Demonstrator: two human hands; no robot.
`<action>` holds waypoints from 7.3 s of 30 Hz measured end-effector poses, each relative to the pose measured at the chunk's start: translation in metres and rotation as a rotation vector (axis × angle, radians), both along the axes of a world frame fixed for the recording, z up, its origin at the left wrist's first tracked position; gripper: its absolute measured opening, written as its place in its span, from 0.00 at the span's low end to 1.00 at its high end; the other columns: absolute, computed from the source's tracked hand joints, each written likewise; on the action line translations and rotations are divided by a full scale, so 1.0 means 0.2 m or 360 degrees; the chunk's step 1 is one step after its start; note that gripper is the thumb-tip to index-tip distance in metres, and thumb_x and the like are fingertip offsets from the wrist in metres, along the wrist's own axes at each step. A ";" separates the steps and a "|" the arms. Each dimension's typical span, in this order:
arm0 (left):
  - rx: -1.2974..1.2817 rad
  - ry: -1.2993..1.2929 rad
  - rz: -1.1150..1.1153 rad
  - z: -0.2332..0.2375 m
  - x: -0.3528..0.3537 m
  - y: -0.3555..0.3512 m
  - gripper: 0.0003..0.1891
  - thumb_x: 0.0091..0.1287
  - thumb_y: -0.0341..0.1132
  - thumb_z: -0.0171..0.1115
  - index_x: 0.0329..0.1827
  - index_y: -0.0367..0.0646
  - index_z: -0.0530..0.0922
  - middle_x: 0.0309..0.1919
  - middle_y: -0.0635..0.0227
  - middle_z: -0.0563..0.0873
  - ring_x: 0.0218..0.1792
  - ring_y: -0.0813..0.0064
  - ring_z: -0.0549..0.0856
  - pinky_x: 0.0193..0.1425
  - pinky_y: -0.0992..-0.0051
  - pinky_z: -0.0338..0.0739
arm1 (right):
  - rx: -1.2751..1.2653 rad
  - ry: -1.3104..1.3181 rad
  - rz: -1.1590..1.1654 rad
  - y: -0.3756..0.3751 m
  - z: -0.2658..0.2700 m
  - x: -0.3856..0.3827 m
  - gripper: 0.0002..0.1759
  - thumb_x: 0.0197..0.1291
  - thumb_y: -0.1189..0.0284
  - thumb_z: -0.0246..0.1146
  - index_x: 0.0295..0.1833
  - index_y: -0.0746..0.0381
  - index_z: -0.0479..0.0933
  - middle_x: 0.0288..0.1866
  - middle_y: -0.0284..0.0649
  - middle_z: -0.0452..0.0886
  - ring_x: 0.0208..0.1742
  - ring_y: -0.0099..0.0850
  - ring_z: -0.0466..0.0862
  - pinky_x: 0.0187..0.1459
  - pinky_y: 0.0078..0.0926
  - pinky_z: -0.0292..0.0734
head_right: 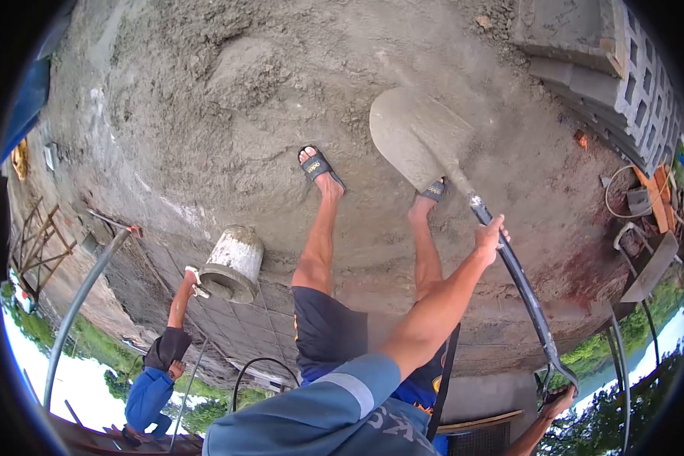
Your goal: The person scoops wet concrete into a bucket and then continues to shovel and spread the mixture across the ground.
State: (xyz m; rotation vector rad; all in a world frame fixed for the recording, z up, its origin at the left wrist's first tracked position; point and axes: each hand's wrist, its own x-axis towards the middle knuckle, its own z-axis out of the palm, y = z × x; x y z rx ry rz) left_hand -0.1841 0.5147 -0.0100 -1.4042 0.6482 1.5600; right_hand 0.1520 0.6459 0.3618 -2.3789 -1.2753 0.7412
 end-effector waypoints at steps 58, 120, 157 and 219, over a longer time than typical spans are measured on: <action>-0.1186 0.0026 0.1053 0.76 0.17 -3.03 0.10 0.59 0.34 0.61 0.31 0.36 0.71 0.23 0.66 0.75 0.21 0.74 0.77 0.24 0.71 0.76 | -0.0850 -0.0312 0.1910 -1.16 -0.54 -1.33 0.16 0.57 0.65 0.60 0.24 0.66 0.74 0.20 0.32 0.72 0.23 0.24 0.70 0.27 0.27 0.67; -0.1242 0.0963 0.0444 1.54 0.28 -3.28 0.20 0.70 0.41 0.46 0.60 0.38 0.69 0.48 0.58 0.82 0.43 0.66 0.83 0.41 0.69 0.77 | 0.1168 0.0436 0.4088 -2.06 0.96 -2.61 0.11 0.39 0.70 0.64 0.32 0.56 0.72 0.28 0.35 0.78 0.35 0.34 0.83 0.36 0.34 0.75; -0.0413 0.1071 0.0067 1.24 -1.19 -0.53 0.13 0.65 0.41 0.60 0.37 0.41 0.68 0.29 0.68 0.73 0.30 0.71 0.77 0.39 0.66 0.80 | -0.0194 0.0942 0.1109 0.32 0.50 -0.99 0.08 0.47 0.79 0.59 0.33 0.59 0.68 0.28 0.25 0.68 0.31 0.14 0.66 0.33 0.14 0.62; -0.0038 0.1117 0.0467 -0.14 -2.34 -1.24 0.08 0.59 0.31 0.54 0.25 0.47 0.64 0.20 0.77 0.66 0.20 0.83 0.69 0.28 0.78 0.71 | 0.0273 0.0512 0.2157 -0.48 -1.10 -2.02 0.13 0.45 0.86 0.63 0.32 0.61 0.68 0.41 0.41 0.76 0.60 0.44 0.73 0.61 0.40 0.66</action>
